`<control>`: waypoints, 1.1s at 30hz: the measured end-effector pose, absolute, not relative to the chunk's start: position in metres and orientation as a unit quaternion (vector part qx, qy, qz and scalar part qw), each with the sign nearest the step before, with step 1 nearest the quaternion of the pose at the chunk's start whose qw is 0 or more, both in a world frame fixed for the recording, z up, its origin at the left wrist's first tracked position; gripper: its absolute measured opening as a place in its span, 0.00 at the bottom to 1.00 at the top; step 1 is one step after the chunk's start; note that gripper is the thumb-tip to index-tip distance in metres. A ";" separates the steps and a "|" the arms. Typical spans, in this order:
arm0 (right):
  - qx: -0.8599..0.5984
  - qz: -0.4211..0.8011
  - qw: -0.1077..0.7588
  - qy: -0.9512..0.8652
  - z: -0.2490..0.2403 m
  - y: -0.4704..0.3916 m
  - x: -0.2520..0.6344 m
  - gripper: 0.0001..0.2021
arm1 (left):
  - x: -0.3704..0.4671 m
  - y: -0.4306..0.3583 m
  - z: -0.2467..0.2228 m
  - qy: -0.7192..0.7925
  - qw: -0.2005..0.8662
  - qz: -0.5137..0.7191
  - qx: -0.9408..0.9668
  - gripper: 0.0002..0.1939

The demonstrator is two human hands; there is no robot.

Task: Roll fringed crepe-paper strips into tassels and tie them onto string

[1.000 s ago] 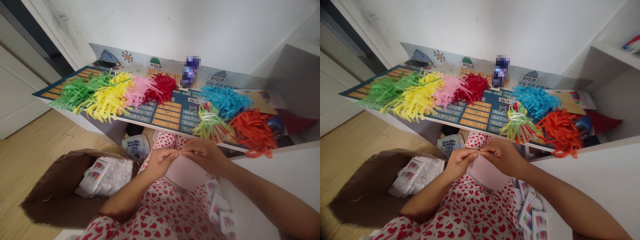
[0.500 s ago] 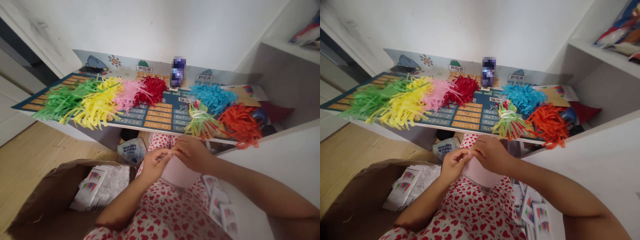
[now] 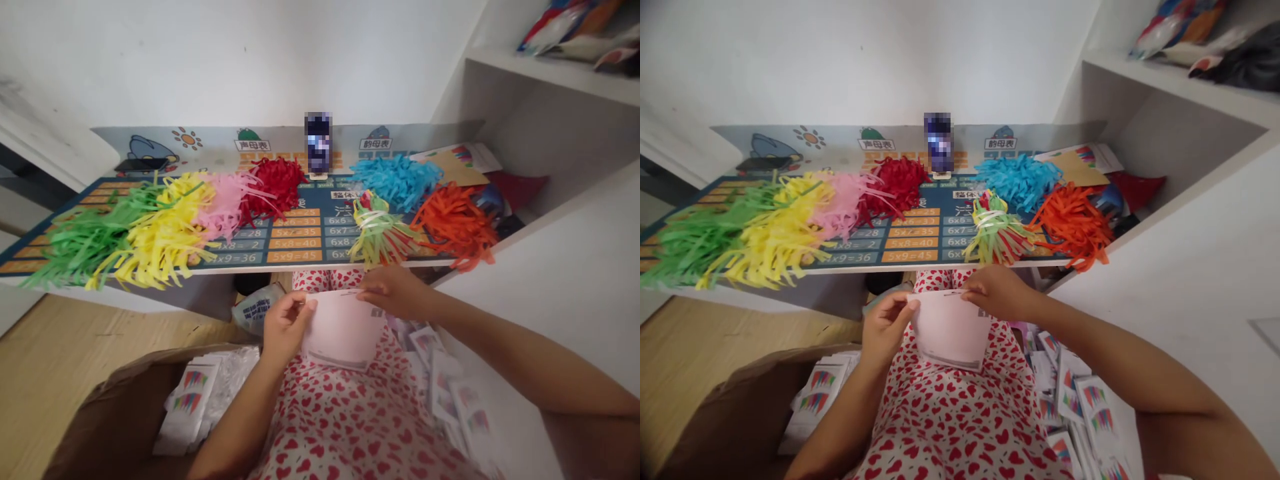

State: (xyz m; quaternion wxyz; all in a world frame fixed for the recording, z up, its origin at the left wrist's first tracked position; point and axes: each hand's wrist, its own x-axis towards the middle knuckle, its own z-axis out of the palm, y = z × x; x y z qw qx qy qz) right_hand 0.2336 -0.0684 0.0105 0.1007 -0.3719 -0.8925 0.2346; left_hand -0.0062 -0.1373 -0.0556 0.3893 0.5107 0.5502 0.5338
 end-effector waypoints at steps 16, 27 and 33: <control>-0.502 0.466 0.232 -0.691 -0.020 -0.092 0.248 0.22 | -0.023 -0.129 -0.056 0.548 0.473 0.447 0.526 0.17; -0.507 0.461 0.262 -0.680 -0.029 -0.094 0.249 0.23 | -0.025 -0.120 -0.045 0.501 0.573 0.373 0.532 0.18; -0.497 0.464 0.262 -0.686 -0.035 -0.094 0.249 0.23 | -0.024 -0.120 -0.040 0.509 0.552 0.341 0.564 0.21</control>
